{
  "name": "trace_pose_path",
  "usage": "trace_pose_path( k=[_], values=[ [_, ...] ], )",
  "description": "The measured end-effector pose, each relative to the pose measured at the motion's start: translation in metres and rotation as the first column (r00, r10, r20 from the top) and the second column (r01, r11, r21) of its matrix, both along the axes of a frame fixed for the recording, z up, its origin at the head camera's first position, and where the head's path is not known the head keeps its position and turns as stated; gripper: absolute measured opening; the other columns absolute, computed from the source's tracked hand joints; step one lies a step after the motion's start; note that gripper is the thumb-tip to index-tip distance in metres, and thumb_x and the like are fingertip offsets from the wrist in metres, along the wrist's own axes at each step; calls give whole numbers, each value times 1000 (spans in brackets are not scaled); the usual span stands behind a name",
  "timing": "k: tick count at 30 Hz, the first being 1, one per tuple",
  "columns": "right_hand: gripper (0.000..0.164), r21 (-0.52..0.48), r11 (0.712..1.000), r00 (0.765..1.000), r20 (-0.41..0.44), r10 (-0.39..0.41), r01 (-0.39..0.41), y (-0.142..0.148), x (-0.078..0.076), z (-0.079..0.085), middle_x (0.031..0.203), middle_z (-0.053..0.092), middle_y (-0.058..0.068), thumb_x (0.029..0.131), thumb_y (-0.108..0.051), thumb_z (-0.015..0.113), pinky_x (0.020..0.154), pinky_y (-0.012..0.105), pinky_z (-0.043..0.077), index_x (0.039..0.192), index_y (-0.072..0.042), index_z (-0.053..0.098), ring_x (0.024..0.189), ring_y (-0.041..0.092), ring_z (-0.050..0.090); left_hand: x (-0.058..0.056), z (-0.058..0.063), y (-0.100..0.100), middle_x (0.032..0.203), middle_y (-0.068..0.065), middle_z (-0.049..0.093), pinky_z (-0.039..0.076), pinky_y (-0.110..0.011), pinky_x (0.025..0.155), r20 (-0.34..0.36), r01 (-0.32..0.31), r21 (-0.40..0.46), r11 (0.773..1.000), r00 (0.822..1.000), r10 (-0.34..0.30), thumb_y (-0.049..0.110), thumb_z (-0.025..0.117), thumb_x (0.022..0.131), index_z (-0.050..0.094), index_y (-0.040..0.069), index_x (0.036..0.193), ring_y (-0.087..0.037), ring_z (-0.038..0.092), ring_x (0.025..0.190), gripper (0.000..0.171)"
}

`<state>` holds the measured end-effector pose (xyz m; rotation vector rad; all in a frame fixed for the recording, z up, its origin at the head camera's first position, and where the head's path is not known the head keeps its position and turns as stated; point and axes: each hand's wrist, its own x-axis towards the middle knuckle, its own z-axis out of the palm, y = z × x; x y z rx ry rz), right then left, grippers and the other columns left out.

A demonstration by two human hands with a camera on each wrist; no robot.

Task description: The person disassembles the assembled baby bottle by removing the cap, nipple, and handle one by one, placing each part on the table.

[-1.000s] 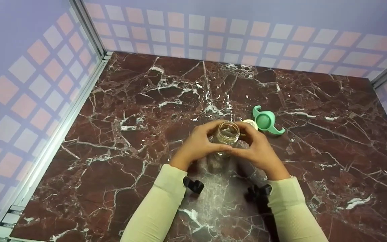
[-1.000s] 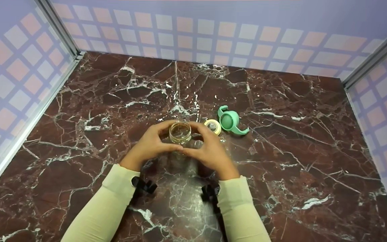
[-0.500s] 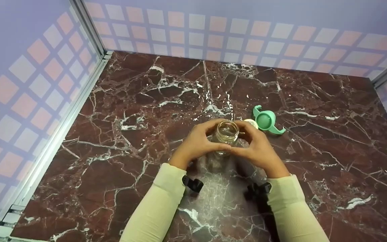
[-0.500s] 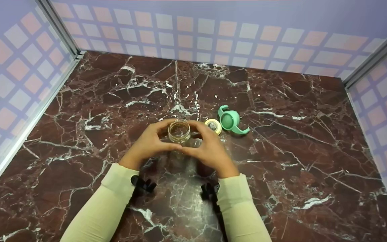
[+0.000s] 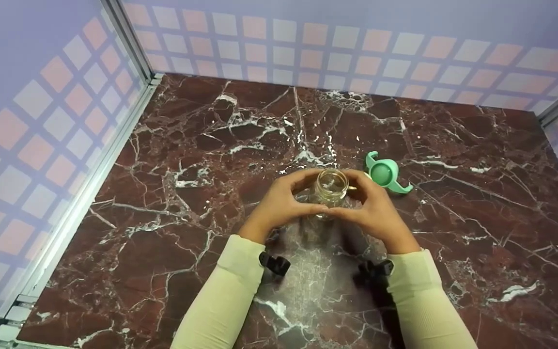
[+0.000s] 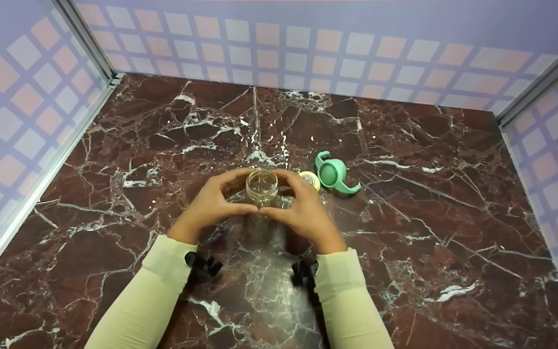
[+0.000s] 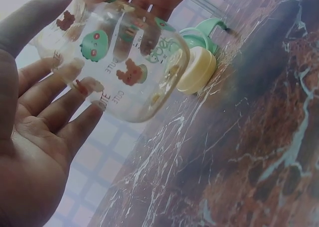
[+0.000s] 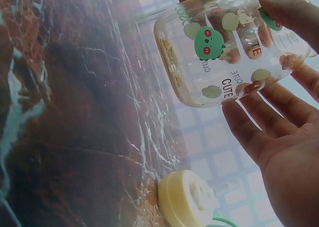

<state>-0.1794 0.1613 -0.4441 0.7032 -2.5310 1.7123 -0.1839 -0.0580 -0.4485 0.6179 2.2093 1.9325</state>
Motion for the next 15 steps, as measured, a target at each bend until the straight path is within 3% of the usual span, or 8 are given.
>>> trace_pose_path(
  k=[9, 15],
  values=[
    [73, -28, 1000, 999, 51, -4, 5, 1, -3, 2, 126, 62, 16, 68, -14, 88, 97, 28, 51, 132, -10, 53, 113, 37, 62, 0, -3, -6, 137, -2, 58, 43, -39, 108, 9, -8, 12, 1000, 1000, 8, 24, 88, 67, 55, 18, 135, -16, 57, 124, 76],
    [73, -24, 1000, 997, 78, -18, 20, 1, -5, 3, 125, 62, 9, 70, -18, 87, 96, 29, 52, 133, -12, 52, 111, 24, 63, 1, -3, -8, 139, -5, 57, 44, -42, 107, 51, -5, 36, 999, 999, 3, 16, 86, 70, 54, 15, 137, -20, 57, 125, 74]
  ],
)
